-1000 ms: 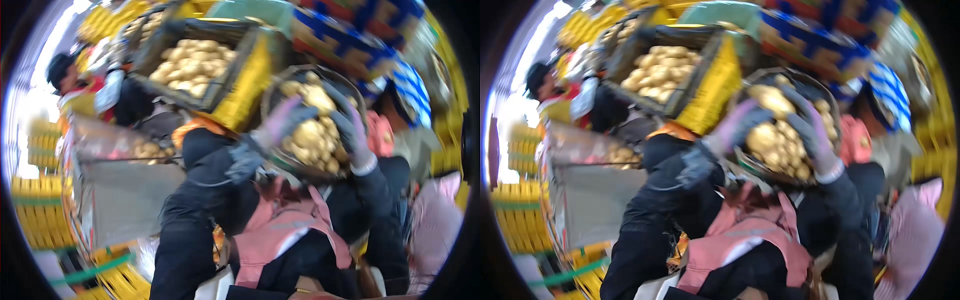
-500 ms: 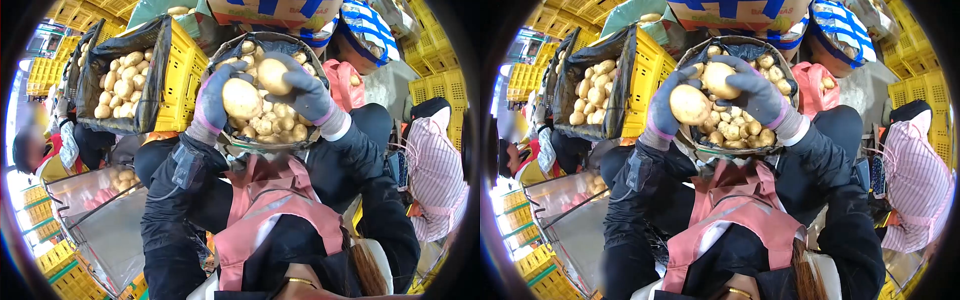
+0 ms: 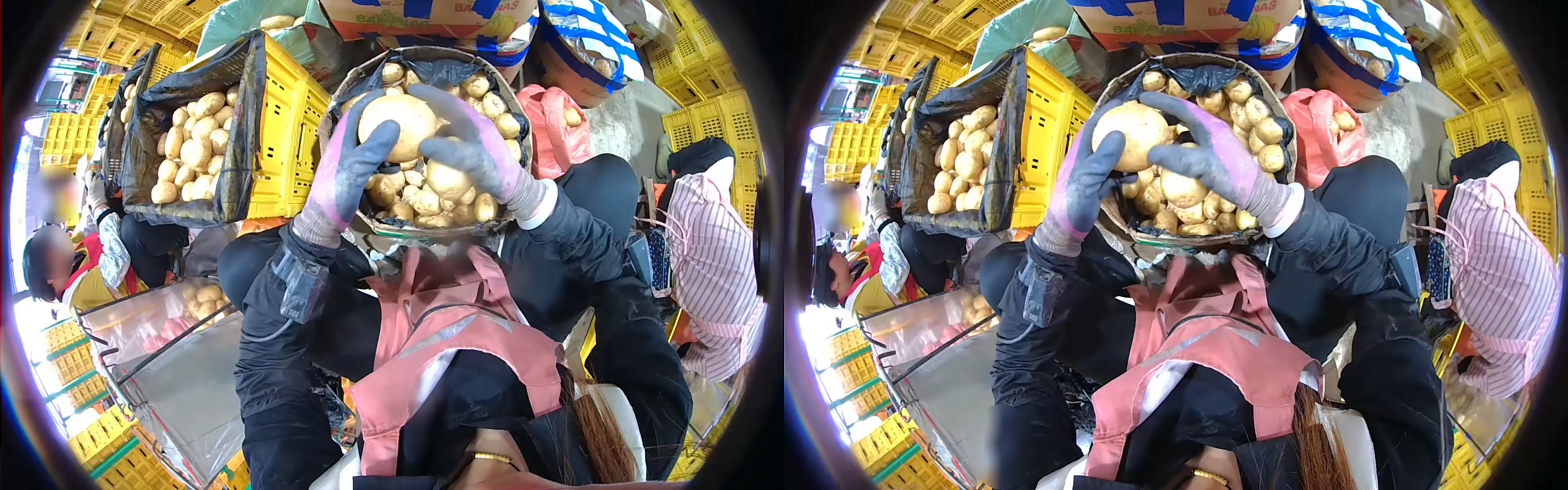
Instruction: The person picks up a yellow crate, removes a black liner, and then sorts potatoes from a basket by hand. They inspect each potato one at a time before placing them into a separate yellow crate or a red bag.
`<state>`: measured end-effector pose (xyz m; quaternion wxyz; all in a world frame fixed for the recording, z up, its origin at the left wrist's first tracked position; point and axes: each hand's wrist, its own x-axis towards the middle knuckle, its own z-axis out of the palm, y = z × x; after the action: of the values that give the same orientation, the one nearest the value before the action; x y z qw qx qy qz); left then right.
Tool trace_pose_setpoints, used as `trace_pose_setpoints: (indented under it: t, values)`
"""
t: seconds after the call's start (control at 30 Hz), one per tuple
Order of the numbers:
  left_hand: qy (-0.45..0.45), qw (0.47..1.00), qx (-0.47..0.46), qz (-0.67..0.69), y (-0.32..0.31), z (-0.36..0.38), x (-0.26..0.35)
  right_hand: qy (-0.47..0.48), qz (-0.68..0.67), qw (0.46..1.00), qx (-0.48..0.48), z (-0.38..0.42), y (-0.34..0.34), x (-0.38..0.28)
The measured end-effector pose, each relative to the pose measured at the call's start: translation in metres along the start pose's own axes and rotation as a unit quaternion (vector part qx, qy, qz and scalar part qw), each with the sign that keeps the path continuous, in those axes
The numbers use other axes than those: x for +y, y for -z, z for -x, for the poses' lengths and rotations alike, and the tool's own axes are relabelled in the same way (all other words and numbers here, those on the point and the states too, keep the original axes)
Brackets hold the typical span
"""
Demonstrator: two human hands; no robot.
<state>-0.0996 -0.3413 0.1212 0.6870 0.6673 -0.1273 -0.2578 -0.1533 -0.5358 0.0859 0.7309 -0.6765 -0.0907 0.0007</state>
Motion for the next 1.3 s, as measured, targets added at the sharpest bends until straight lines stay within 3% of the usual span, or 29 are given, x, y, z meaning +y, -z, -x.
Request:
trace_pose_setpoints:
  t: [0.03,0.1,0.13,0.23,0.27,0.3,0.4,0.5,0.57,0.63,0.67,0.7,0.77,0.87,1.03,1.1,1.13,1.17,1.2,1.23,1.27,1.3]
  values:
    - [0.001,1.000,0.000,0.001,0.003,0.000,-0.003,-0.001,0.000,1.000,0.000,0.000,0.000,0.003]
    - [-0.114,0.984,-0.004,-0.140,0.006,0.002,-0.004,-0.047,-0.071,0.996,0.003,0.001,0.001,0.009]
    - [-0.136,0.985,0.006,-0.102,0.005,0.004,-0.005,-0.046,-0.053,0.998,-0.005,0.001,0.000,0.010]
    - [-0.100,0.994,0.000,-0.035,0.004,0.014,-0.011,-0.033,-0.027,0.998,-0.035,0.000,-0.003,0.004]
    - [-0.118,0.986,-0.003,-0.121,0.006,0.017,-0.009,-0.033,-0.027,0.998,-0.037,-0.001,-0.004,0.005]
    - [-0.118,0.985,-0.001,-0.122,0.008,0.019,-0.008,-0.038,-0.016,0.998,-0.038,-0.002,-0.003,0.006]
    - [-0.084,0.996,-0.037,-0.020,0.018,0.020,-0.002,-0.052,-0.043,0.997,-0.046,-0.005,-0.004,0.005]
    - [-0.028,0.996,0.014,0.078,0.022,0.020,-0.007,-0.051,-0.072,0.995,-0.052,-0.009,-0.009,0.000]
    - [-0.134,0.991,-0.004,0.005,0.023,0.021,-0.015,-0.046,-0.120,0.990,-0.054,-0.012,-0.012,0.000]
    - [-0.028,0.996,-0.006,0.087,0.019,0.024,-0.008,-0.054,-0.164,0.983,-0.057,-0.013,-0.012,0.005]
    - [-0.087,0.996,-0.012,-0.004,0.016,0.023,-0.006,-0.096,-0.277,0.954,-0.059,-0.013,-0.011,0.013]
    - [-0.089,0.996,-0.012,-0.004,0.018,0.022,-0.010,-0.137,-0.385,0.911,-0.059,-0.015,-0.012,0.015]
    - [-0.192,0.962,0.000,-0.193,0.022,0.020,-0.022,-0.125,-0.400,0.907,-0.048,-0.012,-0.020,0.015]
    - [-0.177,0.973,0.024,-0.149,0.016,0.024,-0.023,-0.108,-0.310,0.944,-0.042,-0.009,-0.035,0.010]
    - [-0.159,0.972,0.053,-0.163,0.017,0.031,-0.017,-0.133,-0.328,0.933,-0.057,-0.013,-0.028,0.015]
    - [-0.152,0.977,0.045,-0.139,0.016,0.033,-0.011,-0.003,-0.080,0.996,-0.035,-0.011,-0.020,0.018]
    - [-0.121,0.992,0.031,-0.030,0.018,0.032,-0.012,0.063,0.001,0.998,-0.003,-0.015,-0.017,0.027]
    - [-0.089,0.993,0.016,0.078,0.020,0.031,-0.015,0.187,0.166,0.968,0.036,-0.017,-0.012,0.037]
    - [-0.061,0.976,-0.036,0.207,0.023,0.027,-0.025,0.154,0.179,0.969,0.068,-0.016,-0.012,0.037]
    - [-0.063,0.977,-0.032,0.201,0.020,0.028,-0.028,0.122,0.188,0.969,0.099,-0.017,-0.014,0.038]
    - [-0.032,0.967,-0.015,0.254,0.017,0.032,-0.029,0.050,0.009,0.995,0.090,-0.019,-0.015,0.060]
    - [-0.005,0.952,0.008,0.305,0.017,0.033,-0.031,-0.109,-0.370,0.920,0.071,-0.026,-0.027,0.032]
